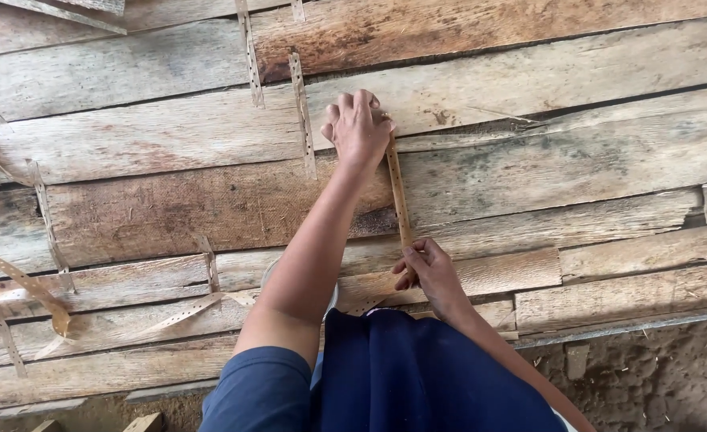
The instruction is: The person repeatedly dips a perforated bamboo strip into a container of brown paste and rubs the paste onto a wooden surface. The person continues this process across multiple sections of the wooden planks.
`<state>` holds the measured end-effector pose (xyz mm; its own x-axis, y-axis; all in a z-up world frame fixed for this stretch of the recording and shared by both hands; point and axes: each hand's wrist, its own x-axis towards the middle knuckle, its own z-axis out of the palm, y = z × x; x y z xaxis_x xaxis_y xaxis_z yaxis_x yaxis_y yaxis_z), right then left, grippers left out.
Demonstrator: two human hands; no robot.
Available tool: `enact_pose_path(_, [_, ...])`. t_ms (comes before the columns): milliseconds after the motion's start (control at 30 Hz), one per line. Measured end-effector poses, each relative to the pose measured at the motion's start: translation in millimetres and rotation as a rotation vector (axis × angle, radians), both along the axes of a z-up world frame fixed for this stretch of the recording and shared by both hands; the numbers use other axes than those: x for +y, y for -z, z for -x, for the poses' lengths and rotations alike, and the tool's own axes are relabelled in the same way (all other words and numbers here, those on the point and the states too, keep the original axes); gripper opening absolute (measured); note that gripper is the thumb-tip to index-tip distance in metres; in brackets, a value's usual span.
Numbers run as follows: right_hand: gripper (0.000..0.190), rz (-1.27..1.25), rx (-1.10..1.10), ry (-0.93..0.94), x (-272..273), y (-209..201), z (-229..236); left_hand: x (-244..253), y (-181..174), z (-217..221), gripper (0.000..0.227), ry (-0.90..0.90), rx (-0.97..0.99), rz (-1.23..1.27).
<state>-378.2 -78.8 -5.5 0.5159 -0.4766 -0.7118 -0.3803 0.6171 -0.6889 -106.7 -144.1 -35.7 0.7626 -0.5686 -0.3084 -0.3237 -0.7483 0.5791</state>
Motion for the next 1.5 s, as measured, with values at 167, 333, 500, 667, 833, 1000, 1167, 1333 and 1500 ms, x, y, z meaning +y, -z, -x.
enact_pose_path(167, [0.025,0.008,0.003,-0.003,1.0,-11.0,-5.5,17.8,11.9,3.8,0.037,-0.017,-0.017,0.346])
enact_pose_path(333, [0.028,0.055,-0.025,0.0,4.0,-4.0,-4.0,57.0,-28.5,36.5,0.03,0.307,-0.161,0.303])
enact_pose_path(500, [0.024,0.113,-0.06,0.016,8.5,8.6,-0.1,68.6,-32.9,46.7,0.056,0.591,-0.214,-0.102])
enact_pose_path(667, [0.022,0.082,-0.043,0.031,5.0,6.8,-4.0,66.1,-29.0,46.1,0.06,0.601,-0.247,-0.127])
enact_pose_path(833, [0.021,0.08,-0.059,0.017,5.7,12.3,-2.7,66.2,-32.1,46.1,0.066,0.626,-0.213,-0.201])
enact_pose_path(1000, [0.02,-0.035,0.022,0.035,4.3,-8.4,-7.9,66.4,-29.0,45.6,0.072,0.647,-0.232,-0.216])
enact_pose_path(1167, [0.02,-0.003,0.058,-0.004,1.9,0.7,-11.8,63.6,-31.4,44.8,0.072,0.666,-0.213,-0.235])
enact_pose_path(1333, [0.023,0.083,0.115,-0.05,4.4,-4.9,-18.7,67.7,-22.6,45.2,0.079,0.68,-0.219,-0.213])
enact_pose_path(1500, [0.023,0.118,0.167,-0.053,7.3,0.9,-22.2,70.1,-9.6,46.2,0.086,0.681,-0.28,-0.145])
